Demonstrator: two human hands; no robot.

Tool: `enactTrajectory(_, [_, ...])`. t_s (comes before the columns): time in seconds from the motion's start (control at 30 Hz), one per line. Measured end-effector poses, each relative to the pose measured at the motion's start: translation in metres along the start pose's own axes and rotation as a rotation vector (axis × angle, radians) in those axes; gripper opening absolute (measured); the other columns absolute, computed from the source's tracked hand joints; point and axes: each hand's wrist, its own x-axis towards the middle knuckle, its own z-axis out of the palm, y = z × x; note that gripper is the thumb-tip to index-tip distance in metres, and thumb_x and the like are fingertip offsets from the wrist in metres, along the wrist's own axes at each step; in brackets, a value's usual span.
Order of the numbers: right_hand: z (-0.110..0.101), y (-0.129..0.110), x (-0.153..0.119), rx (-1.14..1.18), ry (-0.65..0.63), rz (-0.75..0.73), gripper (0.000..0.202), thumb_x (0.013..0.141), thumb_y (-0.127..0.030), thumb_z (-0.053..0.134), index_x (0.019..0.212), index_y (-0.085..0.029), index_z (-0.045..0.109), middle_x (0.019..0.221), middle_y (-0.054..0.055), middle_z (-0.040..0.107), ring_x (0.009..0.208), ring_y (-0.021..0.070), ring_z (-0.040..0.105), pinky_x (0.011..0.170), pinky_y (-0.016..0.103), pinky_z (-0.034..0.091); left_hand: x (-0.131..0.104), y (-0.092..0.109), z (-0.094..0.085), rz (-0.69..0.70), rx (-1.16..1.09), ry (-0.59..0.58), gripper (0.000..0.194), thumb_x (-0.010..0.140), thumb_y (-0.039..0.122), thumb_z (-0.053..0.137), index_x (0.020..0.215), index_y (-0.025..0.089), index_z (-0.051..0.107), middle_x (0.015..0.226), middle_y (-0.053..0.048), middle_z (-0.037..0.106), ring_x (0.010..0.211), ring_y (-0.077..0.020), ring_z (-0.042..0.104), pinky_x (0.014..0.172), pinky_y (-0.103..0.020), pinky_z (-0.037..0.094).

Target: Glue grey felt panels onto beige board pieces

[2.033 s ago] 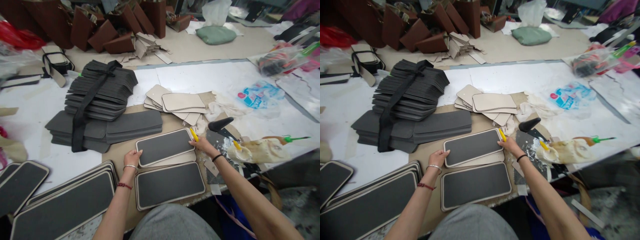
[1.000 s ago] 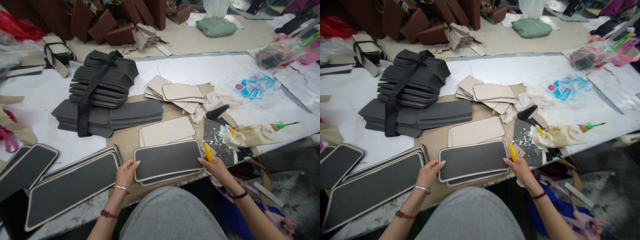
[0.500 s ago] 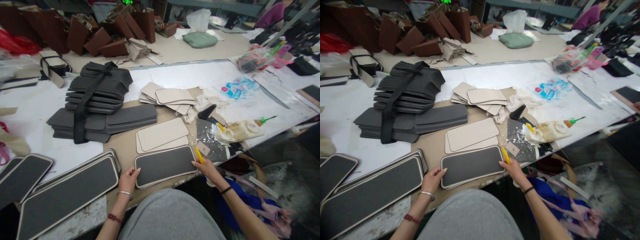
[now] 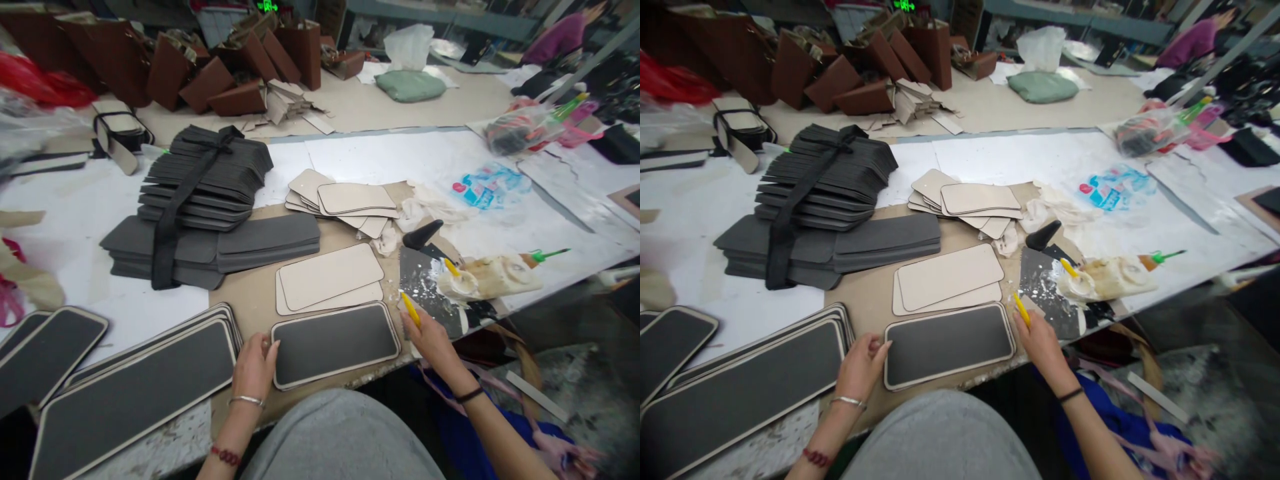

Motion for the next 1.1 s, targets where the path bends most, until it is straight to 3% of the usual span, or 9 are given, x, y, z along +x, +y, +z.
enactTrajectory(0.13, [-0.018, -0.050, 0.028, 0.219, 0.088, -0.043, 0.049, 0.082, -0.055, 0.028, 0.077, -0.017, 0.058, 0.069, 0.006, 0.060, 0.067, 0.0180, 0.054, 0.064, 0.028, 0.040, 0.029, 0.011, 0.016, 0.339, -0.010, 0.103, 0.018, 0.081, 0.028, 0.047, 0.091, 0.018, 0.058, 0.090, -0.008, 0.061, 0.088, -0.0211, 0.056, 0.082, -0.039, 0.047])
enactTrajectory(0.23, [-0.009, -0.098, 0.050, 0.420, 0.108, -0.181, 0.050, 0.083, -0.056, 0.028, 0.085, -0.016, 0.058, 0.078, 0.006, 0.060, 0.073, 0.0165, 0.054, 0.069, 0.028, 0.041, 0.058, 0.015, 0.036, 0.483, 0.013, 0.127, 0.021, 0.080, 0.022, 0.049, 0.098, 0.018, 0.059, 0.103, -0.011, 0.061, 0.099, -0.0217, 0.055, 0.089, -0.041, 0.045])
enactTrajectory(0.4, [0.042, -0.167, 0.075, 0.712, -0.038, -0.276, 0.043, 0.081, -0.056, 0.036, 0.079, -0.016, 0.054, 0.072, 0.003, 0.057, 0.066, 0.0147, 0.053, 0.064, 0.027, 0.043, 0.080, 0.000, 0.060, 0.552, 0.064, 0.031, 0.022, 0.080, 0.021, 0.052, 0.099, 0.020, 0.062, 0.114, -0.012, 0.058, 0.109, -0.0235, 0.052, 0.092, -0.045, 0.045])
enactTrajectory(0.53, [0.086, -0.195, 0.079, 0.838, -0.196, -0.236, 0.036, 0.076, -0.051, 0.045, 0.079, -0.017, 0.055, 0.072, 0.002, 0.058, 0.066, 0.0155, 0.056, 0.064, 0.028, 0.045, 0.076, -0.012, 0.067, 0.582, 0.038, 0.062, 0.023, 0.082, 0.023, 0.049, 0.101, 0.020, 0.062, 0.117, -0.012, 0.057, 0.112, -0.0237, 0.050, 0.092, -0.045, 0.046])
enactTrajectory(0.6, [0.098, -0.198, 0.080, 0.832, -0.215, -0.206, 0.032, 0.074, -0.048, 0.047, 0.077, -0.017, 0.055, 0.070, 0.002, 0.059, 0.064, 0.0154, 0.056, 0.063, 0.028, 0.045, 0.073, -0.013, 0.067, 0.592, 0.054, 0.081, 0.023, 0.083, 0.024, 0.048, 0.101, 0.020, 0.062, 0.117, -0.012, 0.057, 0.112, -0.0236, 0.050, 0.091, -0.045, 0.047])
enactTrajectory(0.7, [0.101, -0.190, 0.085, 0.720, -0.135, -0.204, 0.027, 0.072, -0.043, 0.048, 0.075, -0.018, 0.057, 0.069, 0.002, 0.060, 0.063, 0.0155, 0.056, 0.065, 0.028, 0.044, 0.072, -0.012, 0.066, 0.606, 0.077, 0.085, 0.024, 0.083, 0.024, 0.048, 0.102, 0.019, 0.061, 0.117, -0.012, 0.057, 0.113, -0.0237, 0.050, 0.092, -0.043, 0.047])
enactTrajectory(0.9, [0.069, -0.139, 0.117, 0.425, 0.110, -0.163, 0.027, 0.072, -0.041, 0.048, 0.077, -0.017, 0.061, 0.076, 0.006, 0.063, 0.070, 0.0183, 0.057, 0.070, 0.030, 0.042, 0.071, -0.012, 0.064, 0.607, 0.061, 0.086, 0.026, 0.085, 0.025, 0.045, 0.103, 0.018, 0.061, 0.118, -0.011, 0.057, 0.115, -0.0228, 0.049, 0.095, -0.044, 0.045])
enactTrajectory(1.1, [0.044, -0.092, 0.145, 0.279, 0.223, -0.108, 0.031, 0.073, -0.040, 0.047, 0.080, -0.014, 0.062, 0.073, 0.007, 0.062, 0.066, 0.0181, 0.055, 0.069, 0.032, 0.041, 0.072, -0.011, 0.063, 0.611, 0.103, 0.084, 0.029, 0.086, 0.027, 0.041, 0.105, 0.018, 0.061, 0.118, -0.011, 0.057, 0.115, -0.0228, 0.049, 0.094, -0.043, 0.046])
